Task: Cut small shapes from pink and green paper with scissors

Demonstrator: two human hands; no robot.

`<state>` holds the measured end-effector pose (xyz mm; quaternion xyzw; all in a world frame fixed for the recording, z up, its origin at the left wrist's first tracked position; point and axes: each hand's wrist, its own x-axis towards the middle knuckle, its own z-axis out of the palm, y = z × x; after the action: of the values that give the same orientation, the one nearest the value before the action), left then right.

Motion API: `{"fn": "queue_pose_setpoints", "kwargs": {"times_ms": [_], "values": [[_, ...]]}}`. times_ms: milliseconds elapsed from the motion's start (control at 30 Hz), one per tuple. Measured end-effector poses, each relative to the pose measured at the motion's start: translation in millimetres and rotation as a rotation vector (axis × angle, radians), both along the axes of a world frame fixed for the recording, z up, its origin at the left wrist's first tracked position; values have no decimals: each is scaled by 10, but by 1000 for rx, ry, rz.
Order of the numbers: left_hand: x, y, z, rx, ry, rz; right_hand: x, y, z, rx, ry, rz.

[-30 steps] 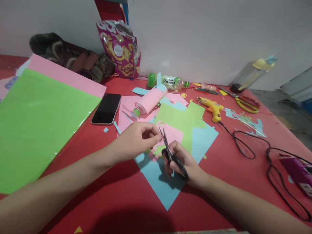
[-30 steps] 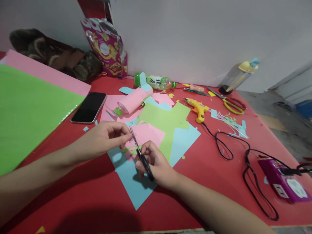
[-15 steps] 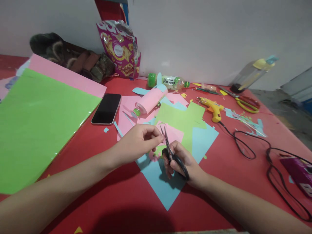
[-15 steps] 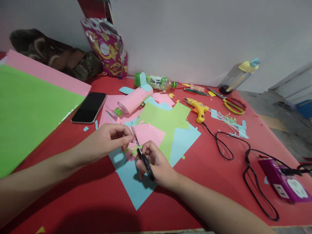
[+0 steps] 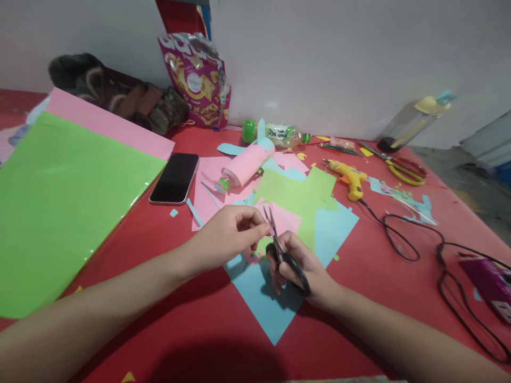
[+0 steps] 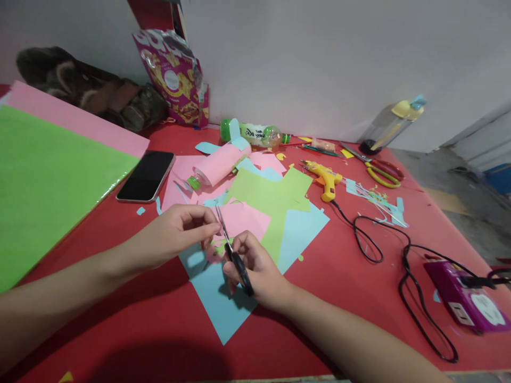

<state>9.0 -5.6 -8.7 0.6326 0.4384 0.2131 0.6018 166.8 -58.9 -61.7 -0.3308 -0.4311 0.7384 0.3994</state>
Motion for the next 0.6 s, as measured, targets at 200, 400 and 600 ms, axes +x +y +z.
{"fn": "queue_pose_setpoints", "kwargs": {"times_ms": [200, 400, 600], "values": [[-6, -1, -11, -10, -4, -4, -6, -8, -7, -7, -6, -20], [1, -3, -14, -7, -7, 8, -10, -6, -9, -7, -17, -29], [6, -2, 5, -32, -8, 5, -19, -8, -3, -21, -13, -40]]}}
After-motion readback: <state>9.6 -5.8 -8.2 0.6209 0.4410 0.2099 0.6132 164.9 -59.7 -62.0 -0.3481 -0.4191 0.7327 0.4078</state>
